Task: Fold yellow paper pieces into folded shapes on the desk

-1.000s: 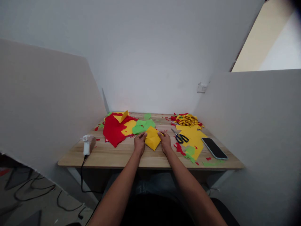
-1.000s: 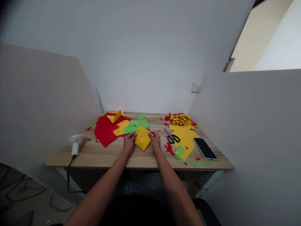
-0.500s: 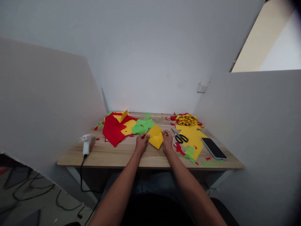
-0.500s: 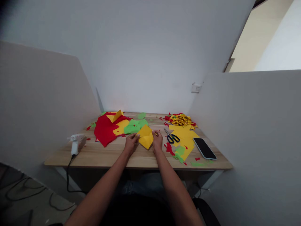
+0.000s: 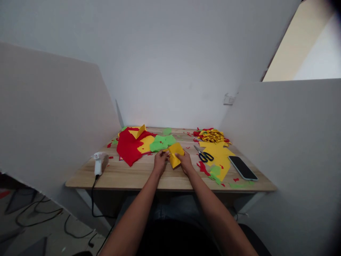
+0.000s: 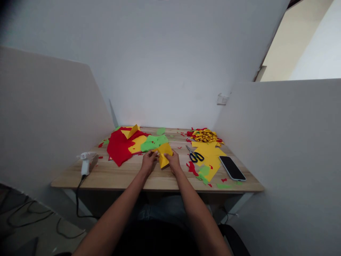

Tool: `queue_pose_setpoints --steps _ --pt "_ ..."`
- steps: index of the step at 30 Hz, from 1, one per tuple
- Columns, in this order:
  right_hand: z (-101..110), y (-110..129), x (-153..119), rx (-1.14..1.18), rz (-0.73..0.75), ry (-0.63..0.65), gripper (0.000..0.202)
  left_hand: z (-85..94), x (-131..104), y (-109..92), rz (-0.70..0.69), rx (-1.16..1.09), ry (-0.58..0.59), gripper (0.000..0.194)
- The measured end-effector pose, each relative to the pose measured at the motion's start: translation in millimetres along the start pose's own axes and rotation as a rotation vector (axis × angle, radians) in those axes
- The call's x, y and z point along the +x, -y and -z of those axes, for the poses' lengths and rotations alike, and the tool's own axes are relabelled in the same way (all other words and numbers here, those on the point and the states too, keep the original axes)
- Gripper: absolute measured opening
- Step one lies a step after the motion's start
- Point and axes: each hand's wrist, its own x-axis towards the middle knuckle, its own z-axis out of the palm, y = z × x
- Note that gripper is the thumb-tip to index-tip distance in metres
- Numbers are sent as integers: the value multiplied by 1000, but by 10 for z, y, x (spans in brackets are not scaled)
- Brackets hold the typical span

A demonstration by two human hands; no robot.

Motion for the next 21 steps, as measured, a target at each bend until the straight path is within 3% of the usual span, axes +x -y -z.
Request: queue_pose_setpoints --steps 6,11,15,21 --pt "69 2 41 1 112 -149 36 -32 -55 93 -29 190 152 68" --pt "45 37 15 48 79 -143 37 -64 -123 115 -79 328 301 66" --pt "45 19 20 29 101 -99 35 -55 -87 64 -41 196 226 65" --pt "60 27 40 34 50 -66 39 -13 -43 -16 23 92 23 43"
